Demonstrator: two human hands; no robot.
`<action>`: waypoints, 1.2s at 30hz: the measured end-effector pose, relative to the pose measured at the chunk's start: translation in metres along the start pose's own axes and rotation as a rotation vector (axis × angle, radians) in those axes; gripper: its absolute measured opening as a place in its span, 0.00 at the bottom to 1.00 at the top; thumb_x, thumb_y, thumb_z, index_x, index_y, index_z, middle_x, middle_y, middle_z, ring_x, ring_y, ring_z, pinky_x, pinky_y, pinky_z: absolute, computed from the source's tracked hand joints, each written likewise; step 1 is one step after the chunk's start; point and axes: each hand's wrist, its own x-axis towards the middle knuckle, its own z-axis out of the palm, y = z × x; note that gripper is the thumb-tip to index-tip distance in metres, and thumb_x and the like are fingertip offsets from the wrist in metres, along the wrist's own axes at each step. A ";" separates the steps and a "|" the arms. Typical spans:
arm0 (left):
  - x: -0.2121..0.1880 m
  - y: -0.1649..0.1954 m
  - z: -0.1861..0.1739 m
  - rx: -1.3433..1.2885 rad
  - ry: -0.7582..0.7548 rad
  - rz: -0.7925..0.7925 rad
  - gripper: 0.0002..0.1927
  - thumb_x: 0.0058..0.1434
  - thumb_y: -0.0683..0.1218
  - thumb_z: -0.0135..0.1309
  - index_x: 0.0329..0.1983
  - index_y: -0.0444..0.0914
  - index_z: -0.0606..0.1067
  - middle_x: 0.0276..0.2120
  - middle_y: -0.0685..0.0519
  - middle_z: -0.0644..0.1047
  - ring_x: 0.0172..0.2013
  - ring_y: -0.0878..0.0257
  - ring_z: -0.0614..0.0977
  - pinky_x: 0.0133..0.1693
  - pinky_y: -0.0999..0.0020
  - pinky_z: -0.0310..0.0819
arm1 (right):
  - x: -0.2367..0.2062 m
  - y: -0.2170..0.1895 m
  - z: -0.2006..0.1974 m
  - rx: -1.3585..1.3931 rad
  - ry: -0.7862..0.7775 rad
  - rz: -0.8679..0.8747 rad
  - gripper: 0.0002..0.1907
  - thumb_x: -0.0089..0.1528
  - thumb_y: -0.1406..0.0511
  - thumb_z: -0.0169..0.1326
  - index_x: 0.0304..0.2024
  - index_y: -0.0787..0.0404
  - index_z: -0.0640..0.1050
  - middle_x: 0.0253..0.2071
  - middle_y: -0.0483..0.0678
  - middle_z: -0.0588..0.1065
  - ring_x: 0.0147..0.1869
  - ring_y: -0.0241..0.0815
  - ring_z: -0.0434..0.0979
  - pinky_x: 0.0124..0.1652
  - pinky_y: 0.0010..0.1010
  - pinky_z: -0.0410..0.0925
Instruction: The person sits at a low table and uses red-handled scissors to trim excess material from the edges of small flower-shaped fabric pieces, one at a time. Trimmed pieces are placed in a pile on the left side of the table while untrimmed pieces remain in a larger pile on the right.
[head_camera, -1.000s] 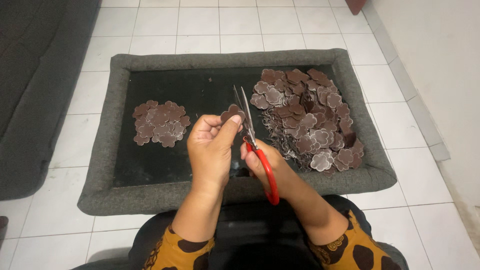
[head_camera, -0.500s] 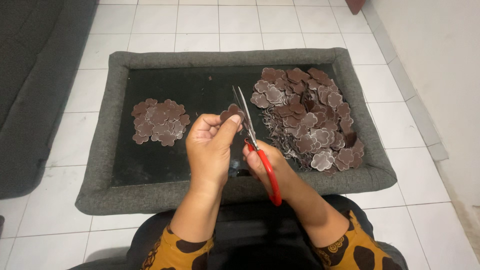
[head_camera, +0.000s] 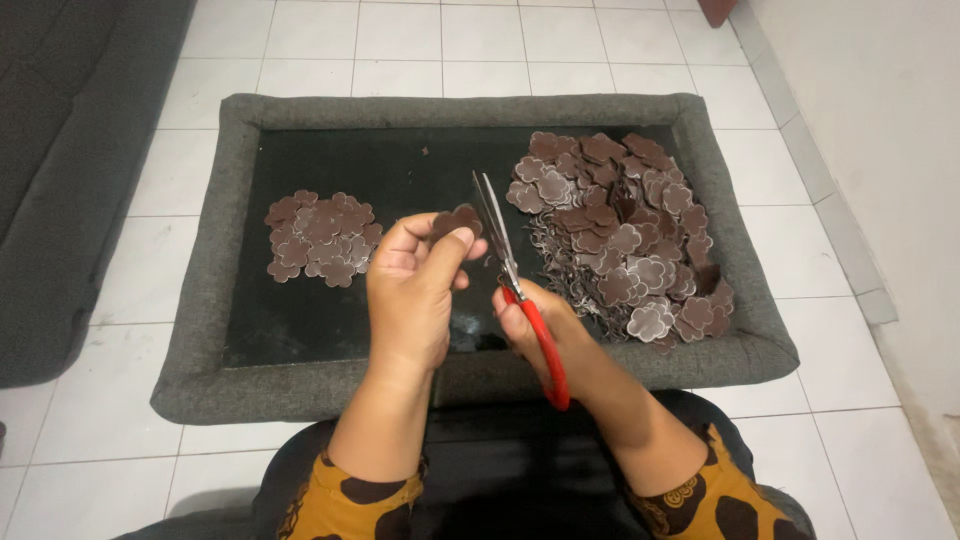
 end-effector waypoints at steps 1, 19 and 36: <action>0.001 0.001 -0.002 -0.006 -0.016 0.006 0.06 0.61 0.38 0.59 0.41 0.35 0.76 0.36 0.54 0.81 0.34 0.70 0.81 0.31 0.78 0.70 | 0.001 0.000 -0.001 -0.017 -0.020 0.004 0.21 0.69 0.47 0.45 0.40 0.58 0.70 0.28 0.37 0.63 0.31 0.29 0.62 0.30 0.23 0.61; 0.000 0.000 -0.001 0.045 -0.073 0.033 0.10 0.61 0.37 0.62 0.45 0.31 0.76 0.37 0.47 0.83 0.38 0.66 0.83 0.45 0.72 0.79 | 0.003 0.002 -0.005 -0.070 -0.068 -0.056 0.21 0.69 0.48 0.46 0.42 0.58 0.70 0.28 0.39 0.64 0.31 0.31 0.63 0.31 0.25 0.62; 0.000 -0.003 -0.001 0.021 -0.109 0.056 0.09 0.63 0.37 0.61 0.44 0.30 0.76 0.37 0.46 0.83 0.38 0.66 0.83 0.45 0.72 0.79 | 0.001 -0.001 -0.007 -0.084 -0.034 -0.040 0.23 0.69 0.46 0.42 0.37 0.58 0.68 0.28 0.39 0.63 0.30 0.30 0.63 0.29 0.26 0.61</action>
